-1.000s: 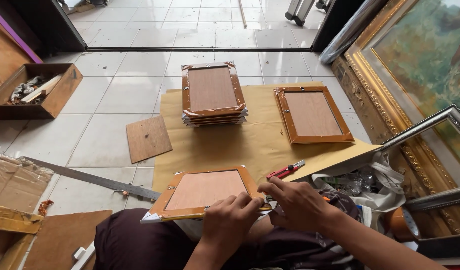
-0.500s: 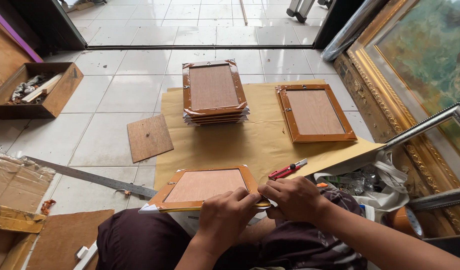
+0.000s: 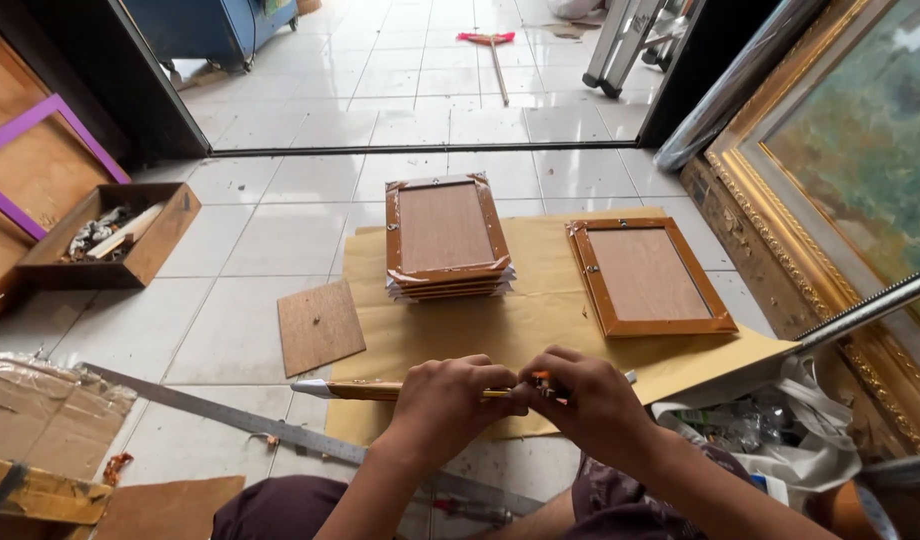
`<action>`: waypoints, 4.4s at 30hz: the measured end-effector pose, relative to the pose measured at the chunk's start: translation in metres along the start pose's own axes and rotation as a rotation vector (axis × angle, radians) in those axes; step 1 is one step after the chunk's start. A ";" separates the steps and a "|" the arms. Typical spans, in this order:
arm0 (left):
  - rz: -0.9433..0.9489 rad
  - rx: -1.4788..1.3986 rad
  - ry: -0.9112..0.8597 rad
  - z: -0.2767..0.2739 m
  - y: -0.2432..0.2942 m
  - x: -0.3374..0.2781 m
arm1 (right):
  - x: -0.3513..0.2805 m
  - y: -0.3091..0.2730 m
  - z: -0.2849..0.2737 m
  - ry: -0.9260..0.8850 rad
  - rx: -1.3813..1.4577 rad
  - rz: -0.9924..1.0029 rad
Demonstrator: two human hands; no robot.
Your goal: Trimming the edges of picture frames with a utility knife and stacking them on the floor.
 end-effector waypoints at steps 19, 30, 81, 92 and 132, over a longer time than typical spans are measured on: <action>0.152 -0.104 0.227 -0.020 -0.024 0.054 | 0.059 0.037 0.022 0.248 1.159 1.059; -0.020 -0.160 0.091 -0.022 -0.018 0.043 | 0.046 0.057 -0.002 0.199 1.059 0.801; 0.132 -0.197 0.163 0.016 0.000 -0.064 | -0.023 0.030 0.052 -0.116 -0.312 -0.595; 0.179 -0.194 0.201 0.014 0.000 -0.066 | -0.013 0.020 0.042 -0.183 -0.099 -0.439; 0.176 -0.268 0.167 0.009 -0.005 -0.057 | -0.019 0.039 0.061 -0.156 -0.278 -0.573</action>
Point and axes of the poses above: each hand's wrist, its own x-axis towards the middle knuckle, its own z-axis out of the palm, y = z × x, the point moved 3 cm from there along x, towards the middle knuckle, and after that the axes turned 2 degrees about x, right-handed, at the moved point
